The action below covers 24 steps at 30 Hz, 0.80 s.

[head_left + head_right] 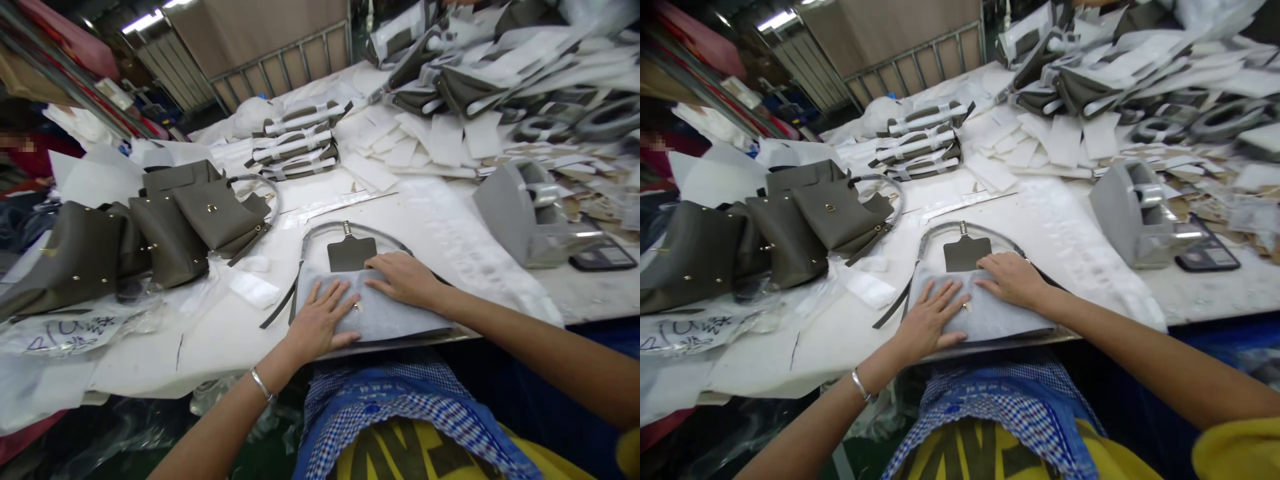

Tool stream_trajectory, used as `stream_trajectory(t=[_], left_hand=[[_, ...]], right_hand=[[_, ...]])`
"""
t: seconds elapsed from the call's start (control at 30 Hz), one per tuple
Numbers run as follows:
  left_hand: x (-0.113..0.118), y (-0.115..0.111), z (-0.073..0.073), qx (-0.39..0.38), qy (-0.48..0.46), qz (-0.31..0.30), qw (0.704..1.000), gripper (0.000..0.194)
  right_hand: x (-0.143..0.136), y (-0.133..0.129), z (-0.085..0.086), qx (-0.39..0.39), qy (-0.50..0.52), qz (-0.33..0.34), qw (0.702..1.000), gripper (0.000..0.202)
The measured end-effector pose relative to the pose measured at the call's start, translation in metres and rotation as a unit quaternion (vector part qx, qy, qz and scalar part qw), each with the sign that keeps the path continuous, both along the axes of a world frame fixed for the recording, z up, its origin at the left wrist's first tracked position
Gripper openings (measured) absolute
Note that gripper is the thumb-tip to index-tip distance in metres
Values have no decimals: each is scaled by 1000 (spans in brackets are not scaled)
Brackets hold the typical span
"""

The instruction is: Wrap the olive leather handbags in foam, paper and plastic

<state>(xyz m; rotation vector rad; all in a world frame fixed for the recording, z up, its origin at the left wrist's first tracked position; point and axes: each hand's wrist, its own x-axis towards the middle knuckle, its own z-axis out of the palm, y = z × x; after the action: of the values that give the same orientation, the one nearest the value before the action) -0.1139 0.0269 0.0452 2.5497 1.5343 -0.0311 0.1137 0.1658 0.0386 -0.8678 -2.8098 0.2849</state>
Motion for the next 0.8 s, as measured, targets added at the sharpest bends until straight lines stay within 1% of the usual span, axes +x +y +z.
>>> stream_trajectory(t=[0.07, 0.13, 0.27, 0.37, 0.43, 0.53, 0.6, 0.67, 0.73, 0.8], left_hand=[[0, 0, 2, 3, -1, -9, 1000, 74], [-1, 0, 3, 7, -10, -13, 1000, 73], [-2, -1, 0, -2, -25, -16, 1000, 76], [-3, -1, -1, -9, -27, -5, 1000, 79], [-3, 0, -1, -6, -31, 3, 999, 79], [-3, -1, -1, -1, -34, 5, 999, 78], [-4, -3, -2, 3, -33, 5, 999, 79], [-5, -4, -4, 12, -34, 5, 999, 80], [-6, -5, -6, 19, -38, 3, 999, 80], [-6, -5, -7, 22, -43, 0, 999, 80]], right_hand=[[15, -10, 3, 15, 29, 66, 997, 52], [30, -22, 2, 36, 28, 100, 994, 62], [50, -42, -12, 50, 15, 100, 994, 68], [52, -42, -19, 43, 16, 93, 995, 71], [48, -38, -16, 31, 9, 88, 996, 75], [36, -31, 0, 13, -14, 72, 997, 81], [22, -30, 12, 14, -31, 46, 998, 74], [7, -31, 20, 33, -40, 7, 999, 61], [-7, -34, 18, 51, -35, -24, 998, 55], [-13, -37, 9, 47, -18, -32, 998, 59]])
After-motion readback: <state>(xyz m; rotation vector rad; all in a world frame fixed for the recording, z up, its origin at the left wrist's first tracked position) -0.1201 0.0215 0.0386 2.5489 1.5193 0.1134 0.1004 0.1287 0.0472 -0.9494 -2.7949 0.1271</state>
